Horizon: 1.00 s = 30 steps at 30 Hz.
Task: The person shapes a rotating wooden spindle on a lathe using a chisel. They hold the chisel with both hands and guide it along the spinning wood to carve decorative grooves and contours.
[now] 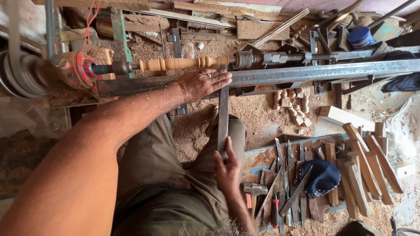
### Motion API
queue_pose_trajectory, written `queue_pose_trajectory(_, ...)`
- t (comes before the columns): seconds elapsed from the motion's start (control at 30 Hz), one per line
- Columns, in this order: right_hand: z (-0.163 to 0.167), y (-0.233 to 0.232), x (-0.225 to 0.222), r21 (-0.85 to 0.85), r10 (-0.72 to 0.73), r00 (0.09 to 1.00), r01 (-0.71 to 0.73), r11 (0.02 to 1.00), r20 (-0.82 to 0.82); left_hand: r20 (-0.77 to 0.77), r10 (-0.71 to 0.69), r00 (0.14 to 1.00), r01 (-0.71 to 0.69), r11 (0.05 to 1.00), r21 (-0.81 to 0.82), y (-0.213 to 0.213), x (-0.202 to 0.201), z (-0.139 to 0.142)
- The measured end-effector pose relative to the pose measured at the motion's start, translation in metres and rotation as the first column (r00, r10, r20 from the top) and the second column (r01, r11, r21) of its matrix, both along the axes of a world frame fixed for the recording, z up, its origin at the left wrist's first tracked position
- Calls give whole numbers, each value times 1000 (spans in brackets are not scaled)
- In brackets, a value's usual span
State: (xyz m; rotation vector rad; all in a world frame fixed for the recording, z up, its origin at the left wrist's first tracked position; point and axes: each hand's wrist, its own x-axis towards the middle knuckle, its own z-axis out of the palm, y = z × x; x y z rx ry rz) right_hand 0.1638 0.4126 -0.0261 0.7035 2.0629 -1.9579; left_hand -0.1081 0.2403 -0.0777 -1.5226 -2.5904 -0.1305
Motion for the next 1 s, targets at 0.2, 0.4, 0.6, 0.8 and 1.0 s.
queue_pose_trajectory(0.2, 7, 68, -16, 77, 192, 979, -197, 977, 71, -65, 22, 998, -23, 1000, -17, -2, 0, -4)
queue_pose_trajectory(0.4, 9, 84, -21, 58, 196, 976, -202, 978, 97, -54, 21, 998, -19, 999, 39, -1, 0, -6)
queue_pose_trajectory(0.6, 1, 26, -3, -26, -1, 998, 3, 1000, 58, -5, 16, 1000, -16, 999, 50, 0, -2, -2)
queue_pose_trajectory(0.8, 2, -21, 1, -77, -96, 995, 94, 993, -21, -18, 32, 999, -32, 999, -17, 0, 0, 0)
queue_pose_trajectory(1.0, 6, -40, 2, -136, -149, 988, 142, 980, -43, -15, 36, 999, -36, 999, -26, 1, -2, -2)
